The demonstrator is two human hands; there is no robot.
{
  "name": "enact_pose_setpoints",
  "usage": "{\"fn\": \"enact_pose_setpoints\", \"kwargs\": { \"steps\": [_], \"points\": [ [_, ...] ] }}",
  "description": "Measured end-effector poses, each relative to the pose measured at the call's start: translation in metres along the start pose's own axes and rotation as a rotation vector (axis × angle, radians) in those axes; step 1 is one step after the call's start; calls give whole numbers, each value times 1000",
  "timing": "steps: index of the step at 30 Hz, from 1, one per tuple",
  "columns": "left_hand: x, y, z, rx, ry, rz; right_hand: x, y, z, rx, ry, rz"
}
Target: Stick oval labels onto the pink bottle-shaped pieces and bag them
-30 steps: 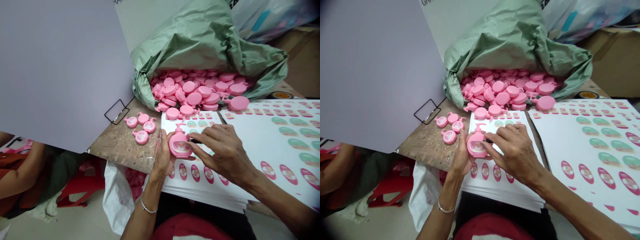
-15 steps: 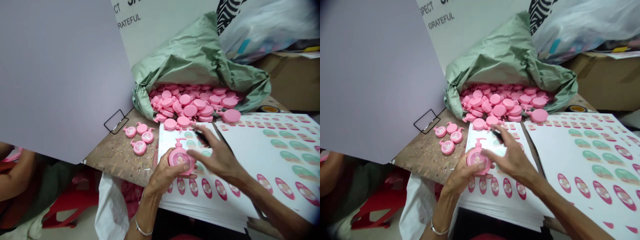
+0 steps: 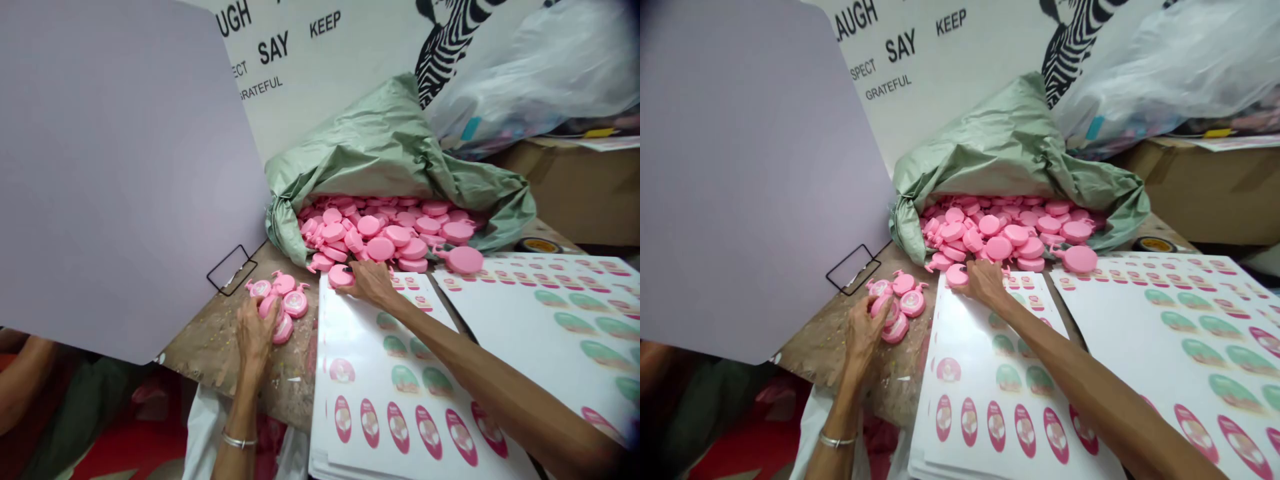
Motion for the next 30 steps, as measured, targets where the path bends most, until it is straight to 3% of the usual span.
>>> {"fn": "enact_pose_setpoints", "kwargs": {
  "steps": [2, 4, 6, 8, 10, 11, 13, 15, 17, 19, 23, 27, 30],
  "points": [
    [-8, 21, -3, 127, 71, -172, 0, -14, -3, -45, -15, 16],
    [7, 32, 4, 154, 10, -207, -8, -26, 11, -146, -59, 5],
    [49, 16, 24, -65, -264, 49, -22, -41, 42, -337, -118, -35],
    [103, 6, 66, -369, -617, 410, -43, -60, 85, -592, -158, -86],
    [133, 14, 106, -545, -845, 658, -58, -65, 122, -715, -219, -120],
    [139, 18, 119, -573, -890, 715, -62, -63, 134, -721, -248, -144],
    [140, 20, 128, -583, -862, 759, -68, -52, 147, -647, -277, -240],
    [132, 17, 127, -584, -753, 771, -70, -29, 145, -450, -226, -384],
    [121, 12, 114, -551, -591, 765, -62, 0, 142, -193, -147, -498],
    [115, 7, 101, -503, -471, 763, -45, 14, 146, -39, -88, -500],
    [131, -2, 85, -443, -434, 767, -17, -7, 161, -100, 33, -276],
    [152, -16, 83, -435, -463, 791, -8, -23, 169, -165, 140, -172],
    [154, -20, 83, -411, -468, 804, -3, -26, 171, -202, 142, -142]
  ]
}}
Point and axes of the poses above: each hand's wrist, its own z-axis away from the middle knuckle, its own x-axis out of the palm, y = z × x, the point moved 10 cm from there along -z, towards the middle knuckle, and after that the axes turned 11 degrees about x, right-handed, at the moved point
